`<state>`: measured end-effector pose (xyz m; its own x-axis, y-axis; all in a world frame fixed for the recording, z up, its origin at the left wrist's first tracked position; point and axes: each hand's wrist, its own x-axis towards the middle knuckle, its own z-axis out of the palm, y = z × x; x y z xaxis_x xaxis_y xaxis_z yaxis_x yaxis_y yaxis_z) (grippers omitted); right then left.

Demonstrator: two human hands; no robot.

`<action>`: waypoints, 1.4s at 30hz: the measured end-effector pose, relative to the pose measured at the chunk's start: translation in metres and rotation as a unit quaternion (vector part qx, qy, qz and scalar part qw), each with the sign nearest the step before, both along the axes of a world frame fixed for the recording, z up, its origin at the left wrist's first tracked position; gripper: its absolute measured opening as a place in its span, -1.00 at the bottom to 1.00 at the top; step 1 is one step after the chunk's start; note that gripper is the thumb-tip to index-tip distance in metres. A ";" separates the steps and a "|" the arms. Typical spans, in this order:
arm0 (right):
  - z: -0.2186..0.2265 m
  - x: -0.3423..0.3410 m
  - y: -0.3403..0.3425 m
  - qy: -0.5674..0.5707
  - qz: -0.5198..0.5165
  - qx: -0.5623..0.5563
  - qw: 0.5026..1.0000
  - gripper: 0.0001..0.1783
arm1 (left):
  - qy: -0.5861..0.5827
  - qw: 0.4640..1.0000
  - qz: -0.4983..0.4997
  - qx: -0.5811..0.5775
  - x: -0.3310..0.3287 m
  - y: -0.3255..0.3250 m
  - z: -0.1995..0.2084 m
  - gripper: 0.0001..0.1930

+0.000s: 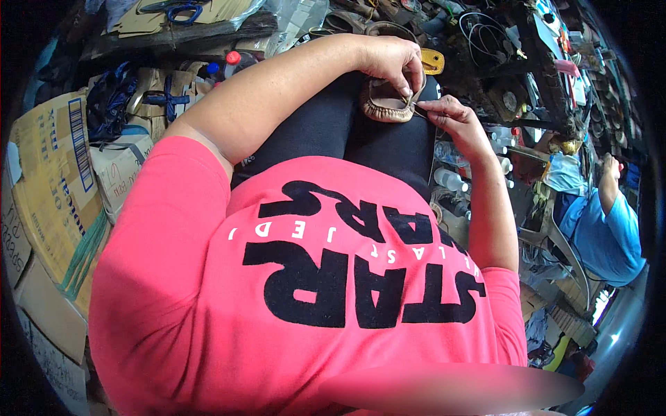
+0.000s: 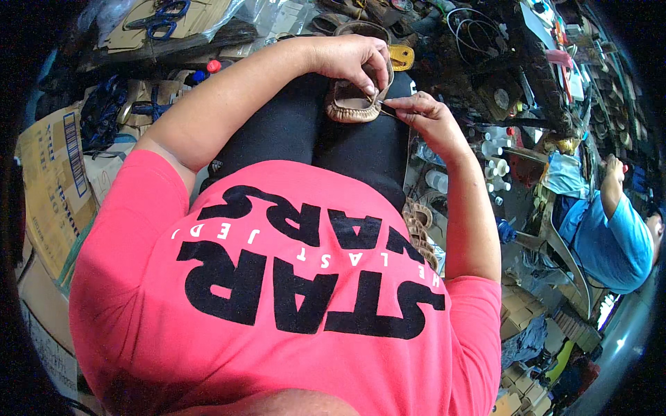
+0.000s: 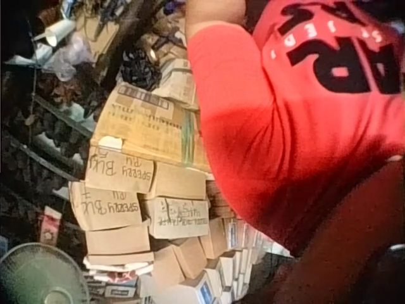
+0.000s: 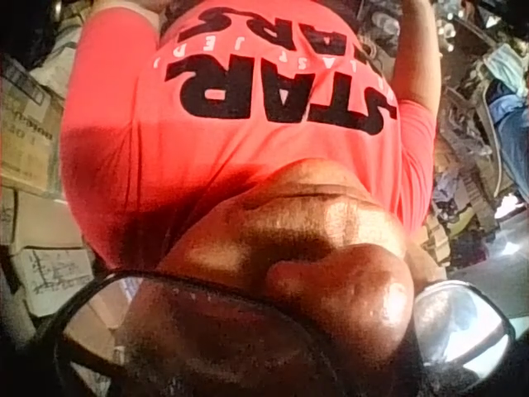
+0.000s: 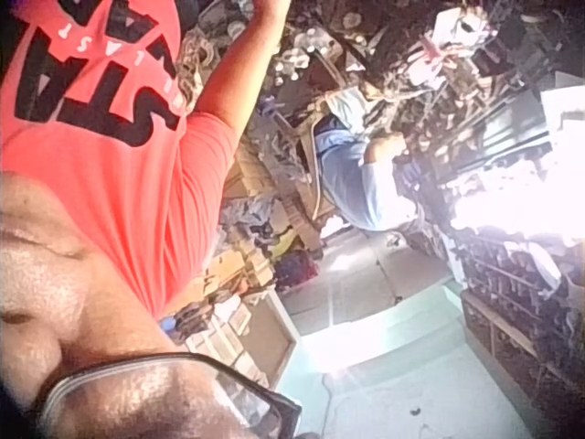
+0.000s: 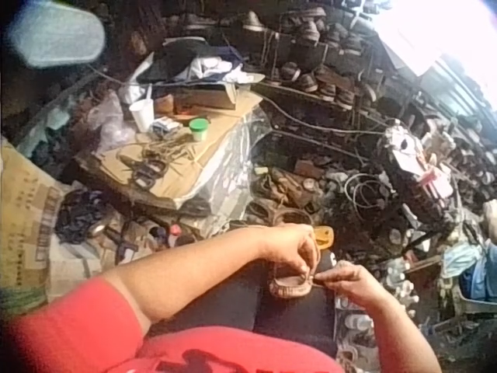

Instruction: Stitching the leather pieces of a shoe together by hand.

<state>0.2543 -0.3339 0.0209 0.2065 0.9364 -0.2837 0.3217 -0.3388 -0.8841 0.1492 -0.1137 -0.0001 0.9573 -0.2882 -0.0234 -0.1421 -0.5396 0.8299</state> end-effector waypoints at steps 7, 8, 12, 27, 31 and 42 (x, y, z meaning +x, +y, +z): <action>-0.011 -0.025 0.009 -0.097 -0.082 0.062 0.990 -0.86 | 0.037 0.999 0.015 0.022 0.002 -0.004 0.005 -0.79; -0.007 -0.026 0.010 -0.097 -0.084 0.063 0.990 -0.86 | 0.039 0.999 0.013 0.031 0.001 -0.005 0.006 -0.79; -0.001 -0.028 0.009 -0.131 -0.071 0.108 0.983 -0.83 | -0.181 0.972 0.144 0.053 -0.021 0.008 -0.001 -0.72; 0.005 -0.047 -0.007 -0.226 -0.079 0.043 0.970 -0.58 | -0.242 0.886 0.301 0.259 -0.092 -0.030 0.004 -0.87; -0.004 -0.017 -0.004 -0.093 -0.043 0.040 0.994 -0.56 | -0.244 0.922 0.262 0.146 -0.076 -0.020 -0.006 -0.85; 0.003 -0.007 0.009 -0.126 -0.014 -0.016 0.992 -0.69 | -0.233 0.922 0.251 0.183 -0.071 -0.017 -0.013 -0.83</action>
